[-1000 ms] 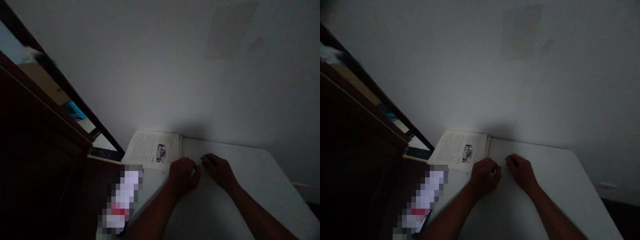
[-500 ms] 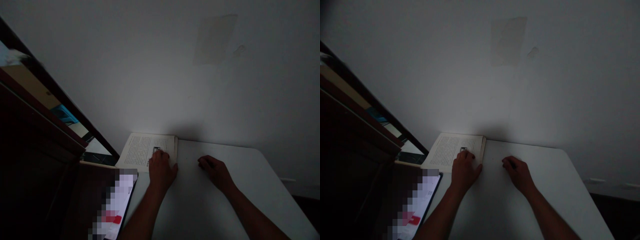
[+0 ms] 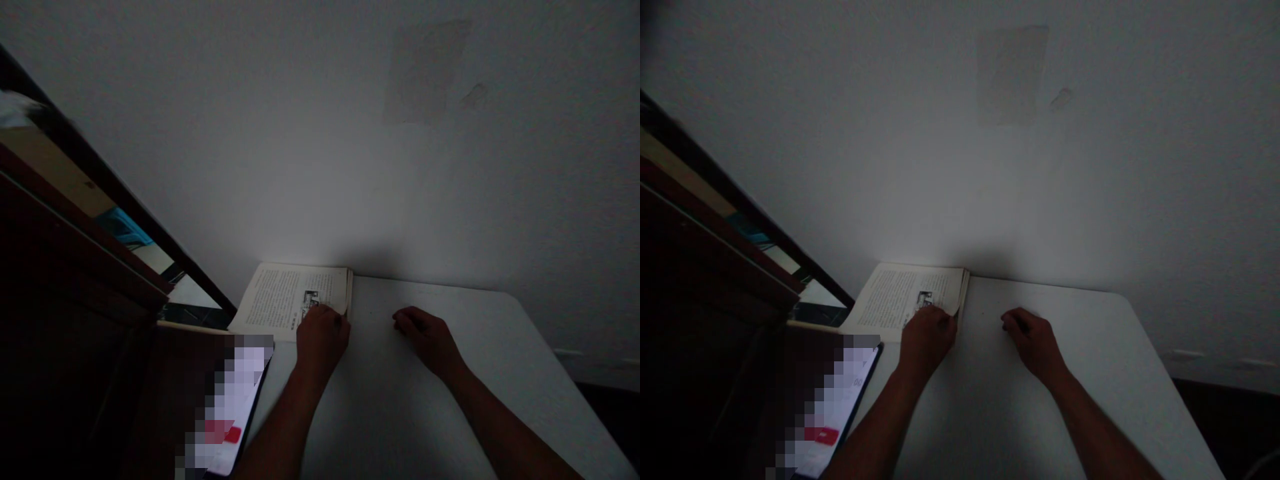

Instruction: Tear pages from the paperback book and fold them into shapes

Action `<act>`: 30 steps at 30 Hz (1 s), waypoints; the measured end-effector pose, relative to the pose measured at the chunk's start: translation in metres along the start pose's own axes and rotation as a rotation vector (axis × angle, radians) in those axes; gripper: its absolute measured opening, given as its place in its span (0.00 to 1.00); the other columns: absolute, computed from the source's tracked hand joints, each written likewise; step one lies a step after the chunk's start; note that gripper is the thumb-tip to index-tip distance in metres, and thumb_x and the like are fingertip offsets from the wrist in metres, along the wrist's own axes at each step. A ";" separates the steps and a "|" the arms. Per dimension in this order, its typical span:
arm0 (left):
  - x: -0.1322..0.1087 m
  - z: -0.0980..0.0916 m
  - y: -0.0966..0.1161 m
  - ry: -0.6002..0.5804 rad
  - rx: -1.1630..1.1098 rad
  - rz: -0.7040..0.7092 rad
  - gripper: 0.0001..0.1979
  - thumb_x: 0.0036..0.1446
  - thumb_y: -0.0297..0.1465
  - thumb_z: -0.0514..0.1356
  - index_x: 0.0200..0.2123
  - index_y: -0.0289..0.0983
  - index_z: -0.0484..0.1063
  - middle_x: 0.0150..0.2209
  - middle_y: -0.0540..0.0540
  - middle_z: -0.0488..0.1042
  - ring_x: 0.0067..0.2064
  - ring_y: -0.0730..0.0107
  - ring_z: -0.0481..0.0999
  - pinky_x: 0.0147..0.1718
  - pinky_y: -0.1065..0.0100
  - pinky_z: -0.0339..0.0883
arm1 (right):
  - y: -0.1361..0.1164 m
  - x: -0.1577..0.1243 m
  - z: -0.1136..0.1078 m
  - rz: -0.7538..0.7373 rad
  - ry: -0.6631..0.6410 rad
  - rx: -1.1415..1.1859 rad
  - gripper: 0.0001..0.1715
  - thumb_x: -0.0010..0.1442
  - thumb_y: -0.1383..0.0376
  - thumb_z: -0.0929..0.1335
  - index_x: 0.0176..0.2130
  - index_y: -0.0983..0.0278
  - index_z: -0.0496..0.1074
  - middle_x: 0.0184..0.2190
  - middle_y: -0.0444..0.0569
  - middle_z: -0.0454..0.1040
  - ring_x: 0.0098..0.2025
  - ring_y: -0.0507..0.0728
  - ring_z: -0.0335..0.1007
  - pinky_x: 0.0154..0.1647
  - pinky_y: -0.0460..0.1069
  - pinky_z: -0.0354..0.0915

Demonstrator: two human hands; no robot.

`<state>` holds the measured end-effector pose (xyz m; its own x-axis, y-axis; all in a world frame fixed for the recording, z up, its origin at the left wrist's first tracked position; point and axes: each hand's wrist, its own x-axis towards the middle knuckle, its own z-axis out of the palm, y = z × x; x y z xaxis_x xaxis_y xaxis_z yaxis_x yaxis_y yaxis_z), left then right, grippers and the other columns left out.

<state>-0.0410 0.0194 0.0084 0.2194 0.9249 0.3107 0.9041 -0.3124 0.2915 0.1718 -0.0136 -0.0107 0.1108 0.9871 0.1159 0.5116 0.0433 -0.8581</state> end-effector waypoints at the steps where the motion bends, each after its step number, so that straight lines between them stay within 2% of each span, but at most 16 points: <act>1: 0.000 0.000 0.000 -0.004 -0.006 -0.004 0.10 0.55 0.30 0.55 0.25 0.36 0.73 0.29 0.46 0.72 0.34 0.67 0.71 0.35 0.69 0.62 | 0.000 0.000 0.000 -0.002 0.001 -0.006 0.17 0.59 0.55 0.62 0.33 0.63 0.71 0.27 0.48 0.75 0.32 0.57 0.72 0.35 0.50 0.64; 19: 0.002 -0.010 0.004 0.002 -0.178 -0.130 0.07 0.52 0.28 0.57 0.25 0.36 0.74 0.28 0.47 0.75 0.29 0.69 0.74 0.32 0.69 0.62 | -0.006 -0.001 -0.001 0.007 0.001 -0.004 0.17 0.59 0.55 0.61 0.32 0.63 0.71 0.27 0.49 0.76 0.31 0.57 0.73 0.35 0.50 0.65; 24: 0.001 -0.012 0.004 -0.003 -0.192 -0.210 0.04 0.52 0.28 0.58 0.26 0.36 0.71 0.25 0.49 0.75 0.28 0.68 0.74 0.29 0.70 0.60 | -0.005 -0.001 -0.001 0.008 0.002 -0.004 0.16 0.59 0.55 0.62 0.32 0.63 0.71 0.27 0.49 0.76 0.32 0.57 0.73 0.35 0.51 0.65; 30: 0.001 -0.013 0.003 0.059 -0.267 -0.214 0.04 0.51 0.26 0.58 0.25 0.37 0.66 0.23 0.51 0.73 0.26 0.70 0.73 0.28 0.71 0.59 | -0.003 0.000 0.000 0.006 0.005 0.005 0.16 0.58 0.55 0.62 0.32 0.64 0.71 0.26 0.49 0.75 0.31 0.57 0.73 0.34 0.50 0.65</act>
<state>-0.0428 0.0167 0.0218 0.0066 0.9639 0.2662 0.7976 -0.1656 0.5800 0.1702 -0.0141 -0.0076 0.1178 0.9866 0.1129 0.5067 0.0381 -0.8613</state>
